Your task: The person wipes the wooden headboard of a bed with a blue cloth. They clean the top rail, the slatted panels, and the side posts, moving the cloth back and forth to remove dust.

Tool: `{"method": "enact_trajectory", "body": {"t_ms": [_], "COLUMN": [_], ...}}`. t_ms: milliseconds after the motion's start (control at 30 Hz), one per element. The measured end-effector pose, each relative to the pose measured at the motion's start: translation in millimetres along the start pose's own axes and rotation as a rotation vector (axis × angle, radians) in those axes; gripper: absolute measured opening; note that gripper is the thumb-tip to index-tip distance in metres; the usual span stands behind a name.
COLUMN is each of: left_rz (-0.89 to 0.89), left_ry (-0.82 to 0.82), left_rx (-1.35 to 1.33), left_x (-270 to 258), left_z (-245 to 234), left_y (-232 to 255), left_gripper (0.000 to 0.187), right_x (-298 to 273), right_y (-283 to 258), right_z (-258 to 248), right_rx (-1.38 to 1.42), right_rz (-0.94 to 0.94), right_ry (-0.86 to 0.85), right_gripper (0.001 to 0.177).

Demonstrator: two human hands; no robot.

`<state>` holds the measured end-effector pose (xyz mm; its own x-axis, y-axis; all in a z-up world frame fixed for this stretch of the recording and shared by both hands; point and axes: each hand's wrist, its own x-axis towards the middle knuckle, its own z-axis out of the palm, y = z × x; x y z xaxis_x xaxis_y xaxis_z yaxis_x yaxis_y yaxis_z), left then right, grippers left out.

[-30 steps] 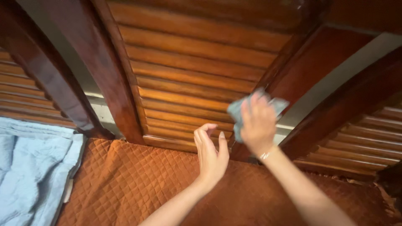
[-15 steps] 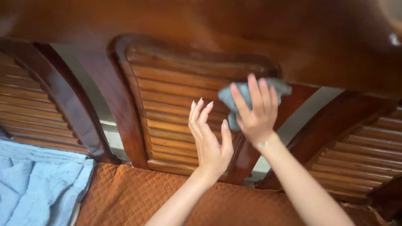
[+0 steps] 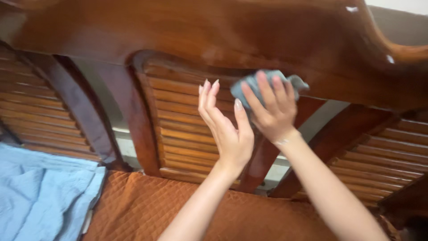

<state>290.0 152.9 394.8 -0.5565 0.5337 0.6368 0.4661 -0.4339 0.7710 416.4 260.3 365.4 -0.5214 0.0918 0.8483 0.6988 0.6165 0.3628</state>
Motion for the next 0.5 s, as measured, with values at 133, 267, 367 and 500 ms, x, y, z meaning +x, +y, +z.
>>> {"method": "enact_trajectory", "body": {"t_ms": [133,267,367,500], "left_rz": [0.019,-0.019,-0.018,-0.007], "left_ry": [-0.003,0.008,0.006,0.085], "left_rx": [0.083,0.075,0.037,0.004], "left_x": [1.9,3.5,7.8,17.8], "left_z": [-24.7,-38.1,-35.5,-43.5], "left_y": [-14.3,-34.5,-44.2,-55.0], "left_gripper": [0.058,0.058,0.060,0.057], "right_x": [-11.6,34.3,75.9,66.4], "right_y": [-0.2,-24.6,-60.8,-60.0], "right_z": [-20.0,-3.6,19.2,19.7], "right_rx": [-0.071,-0.047,0.044,-0.008], "right_rz": [-0.096,-0.114,-0.278,-0.338], "right_ry": [-0.044,-0.069,-0.229,-0.227], "right_gripper": [0.040,0.037,0.050,0.049]}}
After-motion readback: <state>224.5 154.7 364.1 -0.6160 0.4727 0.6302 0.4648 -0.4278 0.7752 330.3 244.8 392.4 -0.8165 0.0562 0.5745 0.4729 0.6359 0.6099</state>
